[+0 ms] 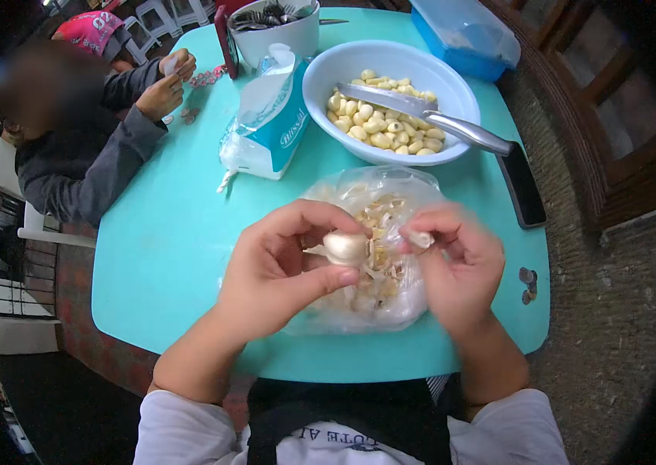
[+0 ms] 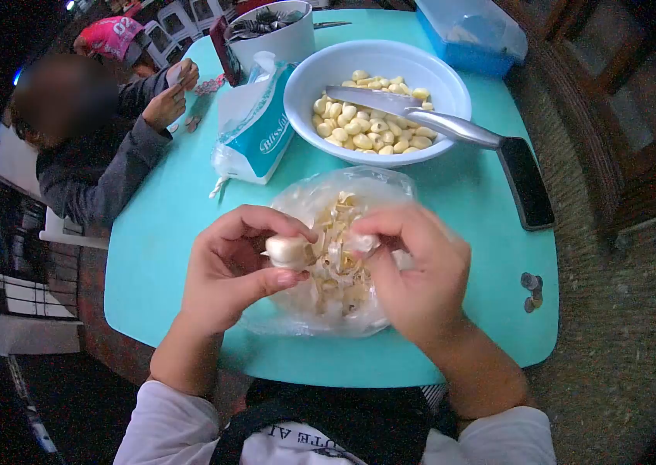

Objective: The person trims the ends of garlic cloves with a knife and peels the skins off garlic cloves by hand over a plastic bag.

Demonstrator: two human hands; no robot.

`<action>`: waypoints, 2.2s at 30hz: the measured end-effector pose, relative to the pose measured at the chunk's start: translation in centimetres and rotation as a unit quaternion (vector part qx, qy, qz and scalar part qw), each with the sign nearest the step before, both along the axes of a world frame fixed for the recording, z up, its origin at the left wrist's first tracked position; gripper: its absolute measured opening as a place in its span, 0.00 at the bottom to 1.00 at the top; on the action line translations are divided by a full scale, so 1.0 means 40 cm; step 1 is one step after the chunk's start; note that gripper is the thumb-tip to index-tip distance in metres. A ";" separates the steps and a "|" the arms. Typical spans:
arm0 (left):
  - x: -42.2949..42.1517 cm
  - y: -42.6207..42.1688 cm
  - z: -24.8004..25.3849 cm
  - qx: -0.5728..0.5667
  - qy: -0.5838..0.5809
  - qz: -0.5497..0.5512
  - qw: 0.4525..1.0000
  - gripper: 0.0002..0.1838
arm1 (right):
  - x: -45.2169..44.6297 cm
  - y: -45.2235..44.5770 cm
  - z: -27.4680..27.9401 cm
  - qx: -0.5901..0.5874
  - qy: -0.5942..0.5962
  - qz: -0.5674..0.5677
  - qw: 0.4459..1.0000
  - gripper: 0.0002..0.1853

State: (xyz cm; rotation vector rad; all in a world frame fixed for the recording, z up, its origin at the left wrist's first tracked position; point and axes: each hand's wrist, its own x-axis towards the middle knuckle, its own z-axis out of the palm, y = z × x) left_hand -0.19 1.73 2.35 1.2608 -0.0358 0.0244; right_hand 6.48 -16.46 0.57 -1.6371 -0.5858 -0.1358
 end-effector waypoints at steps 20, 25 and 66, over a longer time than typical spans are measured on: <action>-0.014 -0.019 -0.023 0.173 -0.115 0.046 0.977 0.31 | -0.019 -0.015 0.073 -0.152 -0.150 0.069 0.974 0.15; -0.023 -0.018 -0.050 0.256 -0.230 0.054 0.937 0.33 | -0.026 -0.001 0.037 -0.059 -0.011 0.172 0.983 0.18; -0.039 -0.053 -0.024 -0.022 -0.018 -0.045 0.999 0.20 | -0.041 0.012 0.024 0.003 -0.117 0.075 0.990 0.11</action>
